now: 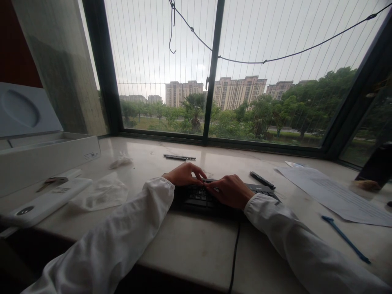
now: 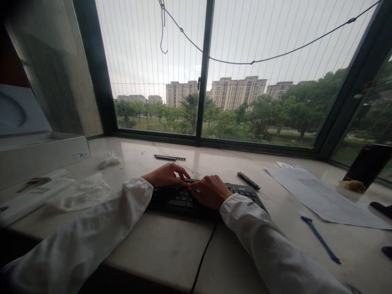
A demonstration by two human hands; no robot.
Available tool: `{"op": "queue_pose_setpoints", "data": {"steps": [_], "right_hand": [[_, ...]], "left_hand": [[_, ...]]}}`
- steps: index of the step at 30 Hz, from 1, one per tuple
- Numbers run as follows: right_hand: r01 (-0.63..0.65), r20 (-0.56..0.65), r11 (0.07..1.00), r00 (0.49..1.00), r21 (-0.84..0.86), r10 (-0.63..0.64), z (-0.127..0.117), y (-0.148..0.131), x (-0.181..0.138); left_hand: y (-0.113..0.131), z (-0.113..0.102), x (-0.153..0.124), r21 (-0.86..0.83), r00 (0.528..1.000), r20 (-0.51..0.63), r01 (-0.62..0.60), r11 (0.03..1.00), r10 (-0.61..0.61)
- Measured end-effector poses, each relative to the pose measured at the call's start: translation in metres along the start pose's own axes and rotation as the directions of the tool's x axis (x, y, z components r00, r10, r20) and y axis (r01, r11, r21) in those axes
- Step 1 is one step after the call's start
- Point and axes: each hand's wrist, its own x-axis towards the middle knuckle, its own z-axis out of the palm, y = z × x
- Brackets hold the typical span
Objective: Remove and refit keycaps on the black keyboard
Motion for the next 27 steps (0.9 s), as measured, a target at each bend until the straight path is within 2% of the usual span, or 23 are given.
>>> {"op": "queue_pose_setpoints", "data": {"steps": [5, 10, 19, 27], "right_hand": [[0.001, 0.025, 1.0, 1.0, -0.015, -0.001, -0.003, -0.002, 0.001], [0.004, 0.056, 1.0, 0.998, -0.02, -0.003, -0.005, -0.005, 0.002], [0.018, 0.07, 0.999, 0.997, -0.036, -0.015, -0.004, -0.007, 0.007], [0.024, 0.088, 0.999, 0.996, -0.032, -0.021, -0.008, -0.01, 0.008]], "left_hand": [[-0.005, 0.002, 0.001, -0.079, 0.989, 0.0, 0.147, 0.986, -0.148], [-0.006, 0.007, 0.002, -0.238, 0.936, 0.019, 0.346, 0.908, -0.352], [-0.005, 0.016, 0.007, -0.36, 0.881, -0.037, 0.428, 0.829, -0.472], [-0.004, 0.021, 0.009, -0.349, 0.874, -0.077, 0.427, 0.834, -0.479]]}}
